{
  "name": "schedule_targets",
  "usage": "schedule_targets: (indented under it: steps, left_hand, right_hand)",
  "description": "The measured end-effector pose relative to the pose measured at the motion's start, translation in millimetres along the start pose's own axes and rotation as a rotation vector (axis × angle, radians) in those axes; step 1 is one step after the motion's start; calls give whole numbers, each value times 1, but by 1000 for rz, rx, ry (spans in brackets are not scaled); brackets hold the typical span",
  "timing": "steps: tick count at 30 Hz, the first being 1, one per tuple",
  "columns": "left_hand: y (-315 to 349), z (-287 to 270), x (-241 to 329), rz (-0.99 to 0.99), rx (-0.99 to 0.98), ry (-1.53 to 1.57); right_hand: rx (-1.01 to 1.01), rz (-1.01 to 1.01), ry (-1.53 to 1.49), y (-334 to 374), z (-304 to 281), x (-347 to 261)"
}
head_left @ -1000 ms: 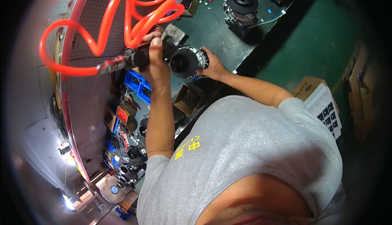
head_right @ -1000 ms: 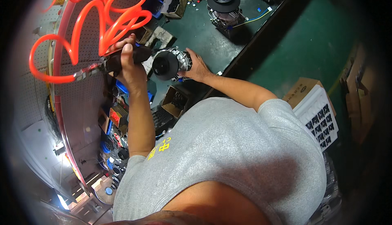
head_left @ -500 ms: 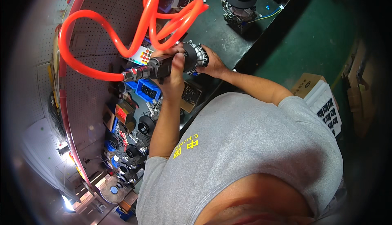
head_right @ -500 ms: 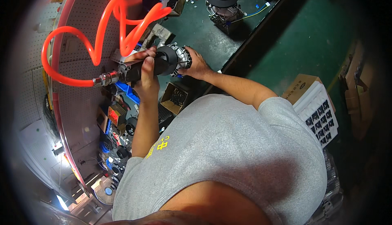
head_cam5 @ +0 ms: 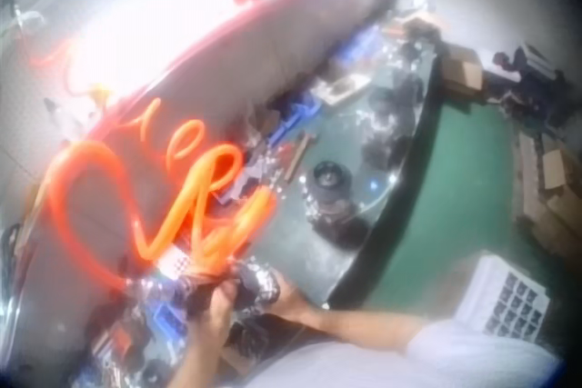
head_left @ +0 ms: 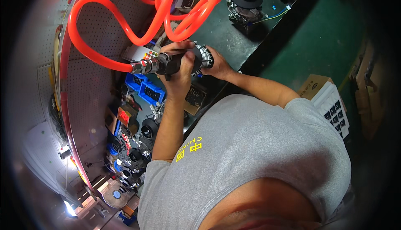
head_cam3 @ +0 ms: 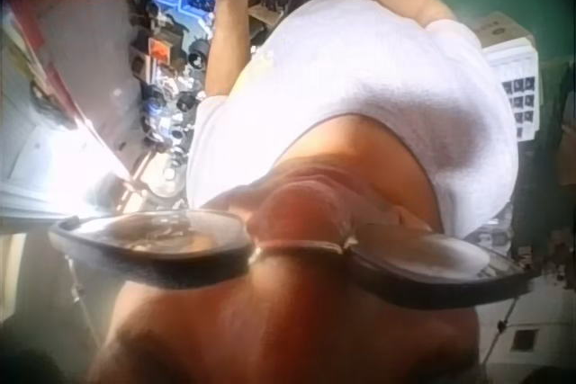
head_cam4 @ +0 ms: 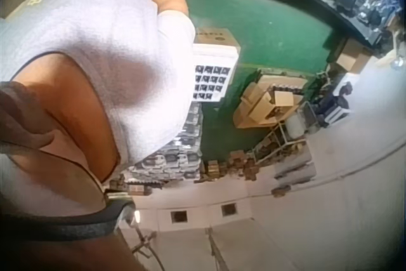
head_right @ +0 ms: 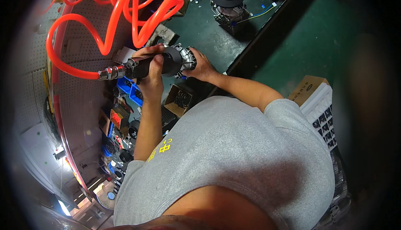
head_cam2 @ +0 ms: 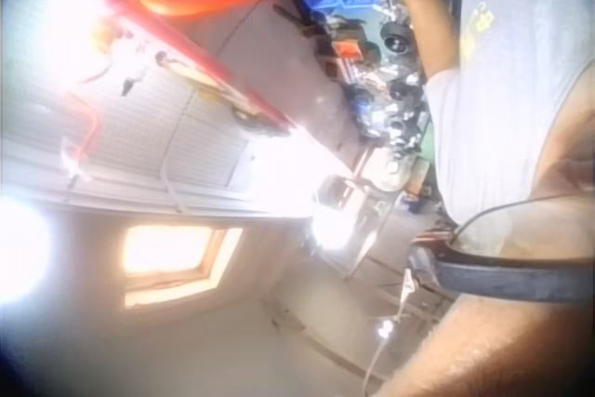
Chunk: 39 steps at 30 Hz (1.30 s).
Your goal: The person assembles small electric motors on a workbench. They use a pneumatic impact wrench to tighten screws on motor housings, then insert a metal shaft into each unit. The person handles multiple motors one at a time, placing each completed unit on the bench.
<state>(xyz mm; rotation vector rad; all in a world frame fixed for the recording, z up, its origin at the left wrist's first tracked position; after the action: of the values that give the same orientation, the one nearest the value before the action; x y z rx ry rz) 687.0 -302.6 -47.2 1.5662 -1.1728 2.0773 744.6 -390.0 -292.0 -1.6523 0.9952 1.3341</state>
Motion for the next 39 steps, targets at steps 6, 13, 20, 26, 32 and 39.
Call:
schedule_targets:
  steps: [6, 13, 20, 26, 32, 39]
  left_hand:
    - [2, -7, -14, -27, 12, 23]
    - [5, 2, -13, -14, -106, -22]
    - [7, -2, -11, -32, -98, -11]
    - [2, -7, -5, -36, 3, -116]
    - [5, -10, 2, -60, 43, -154]
    - [13, -26, 16, -33, 91, 33]
  right_hand:
    - [36, -30, 33, 2, 2, -6]
    - [46, -29, 67, 3, 3, -1]
    - [39, -131, -12, -7, 21, 17]
    - [-76, -345, 3, -19, 14, -8]
    - [-222, -314, -15, -15, 15, -5]
    - [-300, -193, -20, -13, 13, -3]
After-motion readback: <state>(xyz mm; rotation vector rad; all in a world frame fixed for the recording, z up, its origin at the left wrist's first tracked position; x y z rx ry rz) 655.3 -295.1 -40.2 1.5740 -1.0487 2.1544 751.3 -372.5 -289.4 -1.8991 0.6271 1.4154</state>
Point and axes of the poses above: each hand's wrist, its own y-axis away from the middle knuckle, its own z-axis out of the palm, x = y × z, the point moved 1 cm from there along -y, towards the middle knuckle, and after that the axes turned 15 degrees about x, right-handed, at the moved point
